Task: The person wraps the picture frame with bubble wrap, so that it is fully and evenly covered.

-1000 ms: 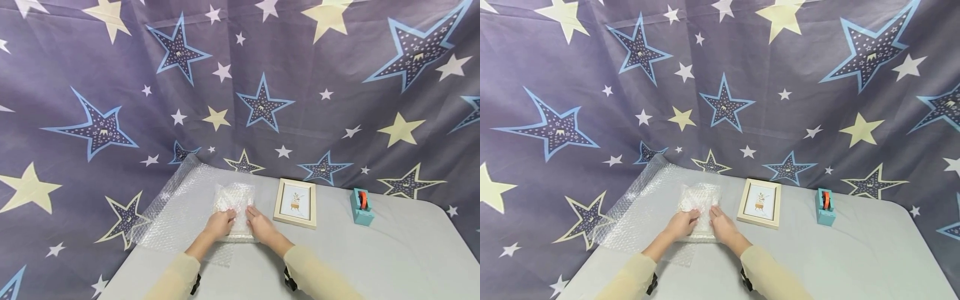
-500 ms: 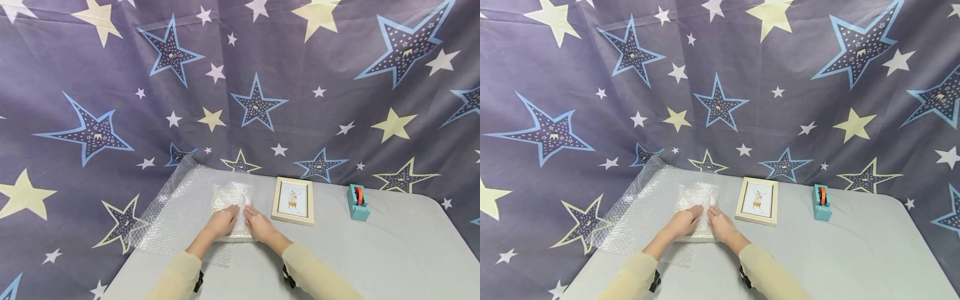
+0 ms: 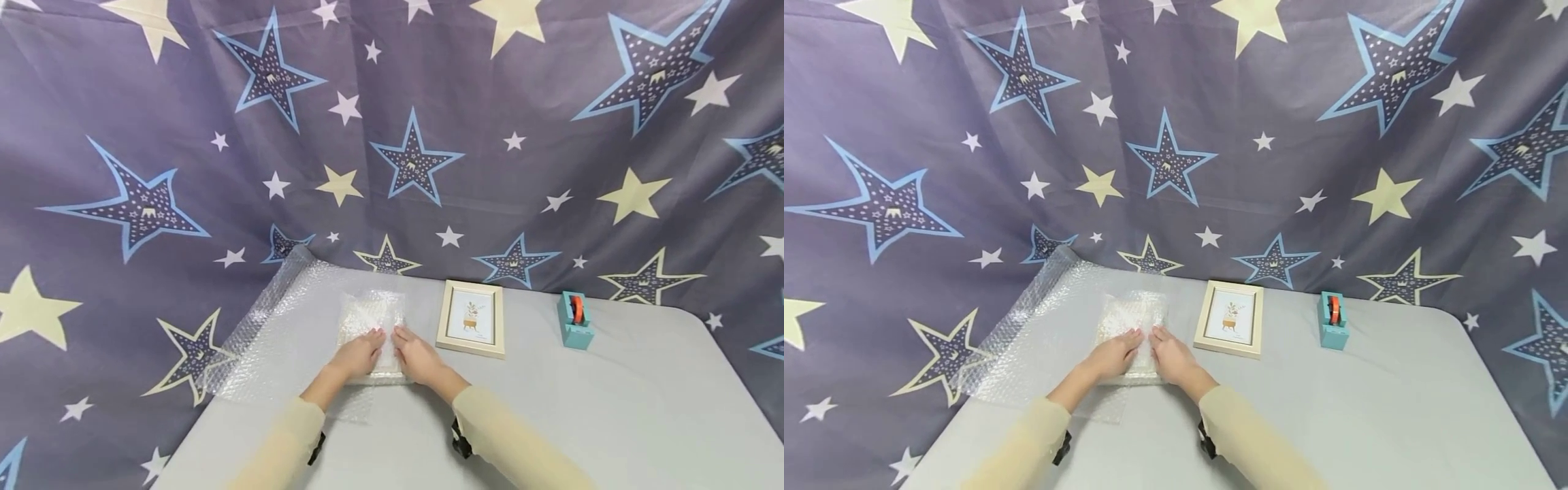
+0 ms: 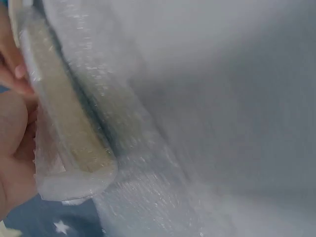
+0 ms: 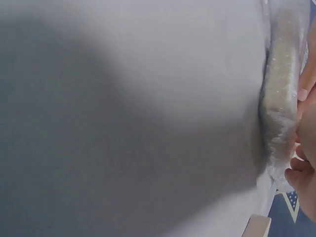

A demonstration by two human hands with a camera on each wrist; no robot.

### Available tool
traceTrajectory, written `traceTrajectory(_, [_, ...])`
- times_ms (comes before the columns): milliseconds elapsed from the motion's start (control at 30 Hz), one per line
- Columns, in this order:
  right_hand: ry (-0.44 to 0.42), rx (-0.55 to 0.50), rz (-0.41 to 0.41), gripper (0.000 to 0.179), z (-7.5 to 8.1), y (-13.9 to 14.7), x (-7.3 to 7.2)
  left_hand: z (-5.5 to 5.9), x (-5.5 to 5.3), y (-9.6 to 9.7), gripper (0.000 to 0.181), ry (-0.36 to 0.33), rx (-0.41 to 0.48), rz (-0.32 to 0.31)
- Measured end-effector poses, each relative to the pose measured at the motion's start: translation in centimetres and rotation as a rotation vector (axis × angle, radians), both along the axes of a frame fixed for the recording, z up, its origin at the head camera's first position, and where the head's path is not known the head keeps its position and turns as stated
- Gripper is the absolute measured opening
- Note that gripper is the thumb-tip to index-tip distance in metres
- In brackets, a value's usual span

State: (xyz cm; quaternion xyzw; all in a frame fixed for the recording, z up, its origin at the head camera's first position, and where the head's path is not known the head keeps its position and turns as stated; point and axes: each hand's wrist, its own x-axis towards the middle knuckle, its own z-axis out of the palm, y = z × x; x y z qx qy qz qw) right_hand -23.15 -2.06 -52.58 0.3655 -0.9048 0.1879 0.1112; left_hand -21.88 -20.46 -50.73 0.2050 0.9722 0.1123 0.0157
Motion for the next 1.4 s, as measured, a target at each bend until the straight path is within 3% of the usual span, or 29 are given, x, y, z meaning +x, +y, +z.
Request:
traceTrajectory(167, [-0.105, -0.120, 0.008, 0.034, 0.6, -0.5, -0.8, 1.5, -0.8, -1.7, 0.040, -0.061, 0.184, 0.071])
traceTrajectory(333, [-0.203, -0.224, -0.088, 0.032, 0.3, 0.4, -1.2, 2.1, -0.8, -2.8, 0.035, -0.048, 0.291, 0.130])
traceTrajectory(467, [-0.289, -0.360, -0.145, 0.031, 0.1, 0.8, -1.5, 1.8, -0.5, -4.2, 0.037, -0.021, 0.317, 0.290])
traceTrajectory(567, [-0.379, -0.447, -0.190, 0.030, 0.2, 0.7, -1.8, 1.5, -0.6, -5.5, 0.042, -0.036, 0.361, 0.454])
traceTrajectory(700, [-0.566, -0.498, -0.317, 0.031, 0.5, 0.3, -2.2, 1.1, -1.0, -6.5, 0.043, -0.064, 0.437, 0.602])
traceTrajectory(833, [-0.724, -0.534, -0.459, 0.031, 1.0, 0.0, -2.5, 0.6, -1.4, -6.7, 0.037, -0.096, 0.502, 0.655])
traceTrajectory(1033, [-0.851, -0.683, -0.580, 0.026, 0.8, -0.6, -2.8, 0.5, -1.7, -6.6, 0.034, -0.142, 0.595, 0.742])
traceTrajectory(1233, [-0.976, -0.941, -0.647, 0.023, 0.4, -0.6, -2.9, 0.9, -1.5, -6.1, 0.033, -0.134, 0.711, 0.750])
traceTrajectory(1400, [-1.071, -1.059, -0.672, 0.031, 2.0, 0.7, -3.2, 2.2, -1.9, -5.2, 0.034, -0.127, 0.805, 0.725])
